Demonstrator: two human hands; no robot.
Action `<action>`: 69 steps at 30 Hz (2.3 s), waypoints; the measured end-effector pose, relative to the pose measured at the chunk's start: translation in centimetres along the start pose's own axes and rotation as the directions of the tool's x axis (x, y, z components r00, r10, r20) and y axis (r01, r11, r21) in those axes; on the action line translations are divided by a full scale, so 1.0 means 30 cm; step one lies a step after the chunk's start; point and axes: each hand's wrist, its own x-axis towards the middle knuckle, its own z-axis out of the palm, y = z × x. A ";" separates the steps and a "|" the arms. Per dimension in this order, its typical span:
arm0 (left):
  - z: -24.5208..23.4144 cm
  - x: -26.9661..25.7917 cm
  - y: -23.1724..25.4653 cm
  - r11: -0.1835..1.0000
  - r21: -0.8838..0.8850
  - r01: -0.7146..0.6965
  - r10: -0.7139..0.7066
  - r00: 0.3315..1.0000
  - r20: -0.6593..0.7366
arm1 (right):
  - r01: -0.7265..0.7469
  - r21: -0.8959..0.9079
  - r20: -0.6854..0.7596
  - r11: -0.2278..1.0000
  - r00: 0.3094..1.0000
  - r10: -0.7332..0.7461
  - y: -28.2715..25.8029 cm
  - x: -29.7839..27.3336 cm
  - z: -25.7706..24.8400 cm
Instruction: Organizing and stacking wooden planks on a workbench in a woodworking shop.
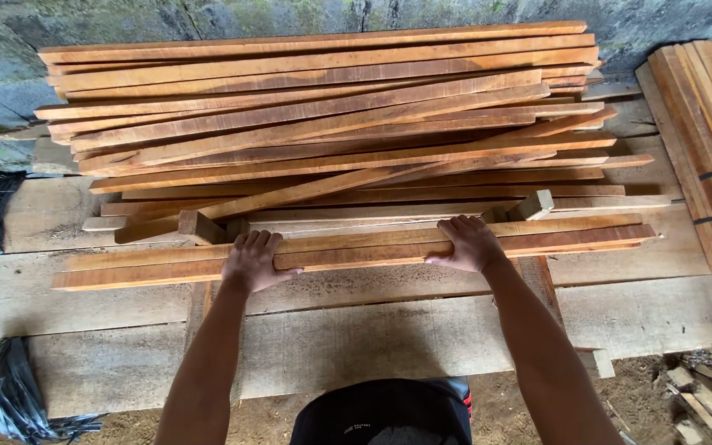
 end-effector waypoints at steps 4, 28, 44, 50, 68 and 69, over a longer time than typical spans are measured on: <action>0.011 -0.006 0.017 1.000 0.002 0.002 -0.001 0.997 -0.074 | -0.005 -0.004 0.034 1.000 0.999 0.005 -0.021 -0.001 -0.024; 0.164 0.210 0.314 0.980 -0.047 -0.194 0.164 0.917 -0.363 | 0.043 0.151 0.296 0.988 0.951 -0.086 -0.268 0.207 0.093; 0.153 0.049 -0.018 0.988 0.049 -0.147 0.155 0.961 -0.227 | -0.022 0.042 0.308 0.999 0.951 0.008 0.013 0.012 0.052; 0.055 0.027 0.006 0.986 -0.100 -0.137 0.108 0.962 -0.251 | -0.067 0.030 0.304 0.997 0.951 0.054 -0.016 0.011 0.024; 0.225 0.124 0.057 0.877 -0.246 0.411 -0.448 0.886 -0.117 | -0.646 -0.038 0.534 0.762 0.632 0.562 -0.047 0.086 0.006; 0.226 0.128 0.056 0.878 -0.230 0.421 -0.455 0.881 -0.126 | -0.672 -0.097 0.553 0.734 0.577 0.601 -0.050 0.097 0.008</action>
